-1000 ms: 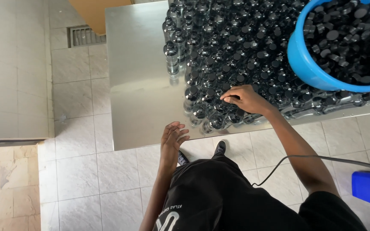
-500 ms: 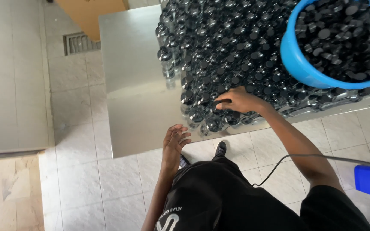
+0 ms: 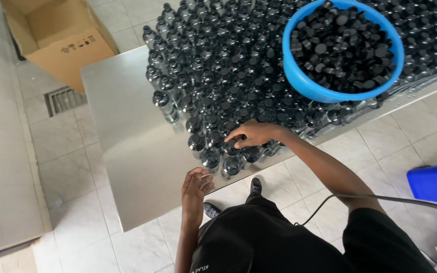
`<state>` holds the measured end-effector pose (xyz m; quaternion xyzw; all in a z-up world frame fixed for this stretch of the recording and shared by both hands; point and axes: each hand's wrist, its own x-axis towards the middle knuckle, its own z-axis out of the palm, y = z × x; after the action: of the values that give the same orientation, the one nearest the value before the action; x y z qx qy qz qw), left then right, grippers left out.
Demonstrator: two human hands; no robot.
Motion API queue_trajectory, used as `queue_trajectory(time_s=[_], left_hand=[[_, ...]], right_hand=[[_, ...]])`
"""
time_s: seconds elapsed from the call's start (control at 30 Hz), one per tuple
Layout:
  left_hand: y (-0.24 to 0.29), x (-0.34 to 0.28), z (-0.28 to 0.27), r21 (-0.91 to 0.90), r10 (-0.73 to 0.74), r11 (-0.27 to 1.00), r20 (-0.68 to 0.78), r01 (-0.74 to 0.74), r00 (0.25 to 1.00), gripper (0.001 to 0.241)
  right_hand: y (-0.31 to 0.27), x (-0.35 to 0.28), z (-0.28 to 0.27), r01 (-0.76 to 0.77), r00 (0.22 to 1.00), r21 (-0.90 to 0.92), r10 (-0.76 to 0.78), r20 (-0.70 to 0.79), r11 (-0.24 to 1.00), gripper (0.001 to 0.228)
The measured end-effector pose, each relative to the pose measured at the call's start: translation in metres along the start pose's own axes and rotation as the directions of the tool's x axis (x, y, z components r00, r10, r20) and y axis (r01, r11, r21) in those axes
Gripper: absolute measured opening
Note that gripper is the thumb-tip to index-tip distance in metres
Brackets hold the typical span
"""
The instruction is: Placing plastic caps onto the tops of empty plastic bottles on a production table.
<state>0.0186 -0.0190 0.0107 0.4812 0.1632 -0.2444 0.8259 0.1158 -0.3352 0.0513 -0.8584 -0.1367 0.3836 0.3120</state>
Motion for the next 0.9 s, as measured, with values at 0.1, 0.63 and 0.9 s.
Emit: queue_trajectory(time_s=[0.1, 0.63, 0.9], left_hand=[[0.005, 0.0, 0.01, 0.008, -0.013, 1.0, 0.008, 0.013, 1.0, 0.016], [0.016, 0.02, 0.031, 0.064, 0.035, 0.997, 0.062, -0.039, 0.997, 0.016], [0.06, 0.018, 0.117, 0.282, 0.064, 0.944, 0.353, -0.171, 0.934, 0.029]], right_hand=[[-0.003, 0.001, -0.004, 0.039, 0.998, -0.054, -0.036, 0.044, 0.998, 0.049], [0.025, 0.038, 0.005, -0.055, 0.997, -0.022, 0.054, -0.048, 0.998, 0.04], [0.075, 0.064, 0.024, 0.178, 0.973, 0.172, -0.147, -0.177, 0.969, 0.035]])
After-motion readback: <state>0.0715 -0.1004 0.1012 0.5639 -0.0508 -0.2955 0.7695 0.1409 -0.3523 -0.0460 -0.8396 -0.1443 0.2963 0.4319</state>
